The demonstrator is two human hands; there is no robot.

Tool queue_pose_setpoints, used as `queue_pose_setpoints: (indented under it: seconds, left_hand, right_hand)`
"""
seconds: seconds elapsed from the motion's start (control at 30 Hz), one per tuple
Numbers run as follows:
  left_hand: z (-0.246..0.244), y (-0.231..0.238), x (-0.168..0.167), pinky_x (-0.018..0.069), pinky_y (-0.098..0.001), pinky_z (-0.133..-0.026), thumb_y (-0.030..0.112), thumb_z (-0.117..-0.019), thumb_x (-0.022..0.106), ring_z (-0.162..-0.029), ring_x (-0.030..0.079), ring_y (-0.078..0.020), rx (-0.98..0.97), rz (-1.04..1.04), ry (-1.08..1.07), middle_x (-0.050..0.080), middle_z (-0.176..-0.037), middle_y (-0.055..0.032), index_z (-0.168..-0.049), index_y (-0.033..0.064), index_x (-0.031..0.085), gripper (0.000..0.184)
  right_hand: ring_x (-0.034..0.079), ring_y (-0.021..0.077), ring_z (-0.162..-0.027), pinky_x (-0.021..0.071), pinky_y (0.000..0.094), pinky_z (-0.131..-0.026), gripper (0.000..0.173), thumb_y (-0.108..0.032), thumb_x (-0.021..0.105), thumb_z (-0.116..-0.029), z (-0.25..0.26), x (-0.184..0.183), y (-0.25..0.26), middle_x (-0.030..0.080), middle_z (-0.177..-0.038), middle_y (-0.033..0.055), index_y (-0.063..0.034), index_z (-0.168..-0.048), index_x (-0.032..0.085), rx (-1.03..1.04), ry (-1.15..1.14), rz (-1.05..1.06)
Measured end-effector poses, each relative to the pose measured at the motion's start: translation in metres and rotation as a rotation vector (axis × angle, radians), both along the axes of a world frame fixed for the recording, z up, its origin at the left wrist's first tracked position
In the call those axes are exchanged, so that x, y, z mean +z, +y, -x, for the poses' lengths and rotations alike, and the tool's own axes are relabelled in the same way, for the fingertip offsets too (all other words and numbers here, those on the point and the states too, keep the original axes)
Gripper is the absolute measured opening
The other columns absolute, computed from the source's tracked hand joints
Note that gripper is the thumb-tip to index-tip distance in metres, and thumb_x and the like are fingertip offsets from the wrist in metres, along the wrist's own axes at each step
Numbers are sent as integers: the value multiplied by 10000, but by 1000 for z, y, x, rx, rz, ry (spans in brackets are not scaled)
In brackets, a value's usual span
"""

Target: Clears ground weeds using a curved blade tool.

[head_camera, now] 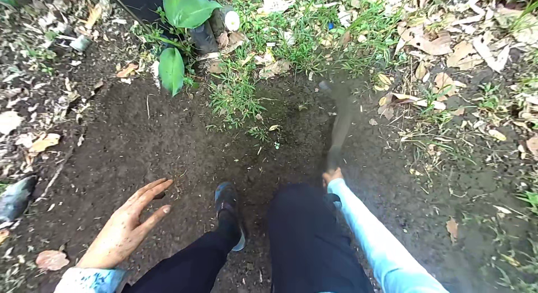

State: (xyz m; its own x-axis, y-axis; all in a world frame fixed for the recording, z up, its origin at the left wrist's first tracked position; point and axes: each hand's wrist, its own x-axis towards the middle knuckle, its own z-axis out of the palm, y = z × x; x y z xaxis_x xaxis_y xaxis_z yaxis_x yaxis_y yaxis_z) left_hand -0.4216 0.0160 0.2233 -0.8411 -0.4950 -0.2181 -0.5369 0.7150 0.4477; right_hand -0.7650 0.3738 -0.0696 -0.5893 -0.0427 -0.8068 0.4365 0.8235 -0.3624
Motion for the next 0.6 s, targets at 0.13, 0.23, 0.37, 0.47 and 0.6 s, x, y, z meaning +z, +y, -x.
queue_pose_setpoints:
  seconds: [0.13,0.23,0.37,0.47,0.6]
  left_hand:
    - [-1,0,4,525,-518,-1008,527,-963,537,-1227,642,-317,-12,43,-1,568,-1465,-169,-1411,118,608,611]
    - [-8,0,3,521,-549,-999,515,-958,538,-1219,643,-361,-8,48,-31,562,-1466,-191,-1408,101,609,615]
    - [-15,1,-3,524,-493,-997,519,-968,533,-1208,645,-310,9,16,-31,560,-1467,-186,-1422,100,594,622]
    - [-12,3,3,535,-487,-999,517,-960,541,-1208,652,-306,30,8,-11,555,-1475,-181,-1411,104,604,615]
    - [-17,2,7,513,-546,-1004,496,-961,547,-1220,637,-358,30,50,-26,557,-1467,-200,-1398,81,611,606]
  right_hand:
    - [519,412,-1389,391,538,-1180,796,-207,730,-948,-44,-13,57,524,-1473,306,36,-1576,305,413,-147,-100]
    - [665,399,-1142,533,529,-995,747,-145,679,-990,-11,38,42,604,-1328,312,23,-1583,256,267,-121,-8]
    - [644,244,-781,561,374,-721,700,-64,626,-997,27,33,-37,603,-1097,215,28,-1565,228,-43,-10,85]
    - [558,400,-1341,440,531,-1138,788,-131,724,-936,-10,-23,-5,518,-1469,310,55,-1572,297,327,-30,-69]
    - [548,395,-1367,411,551,-1160,802,-272,708,-977,-18,4,25,545,-1466,279,-25,-1604,272,536,-117,-151]
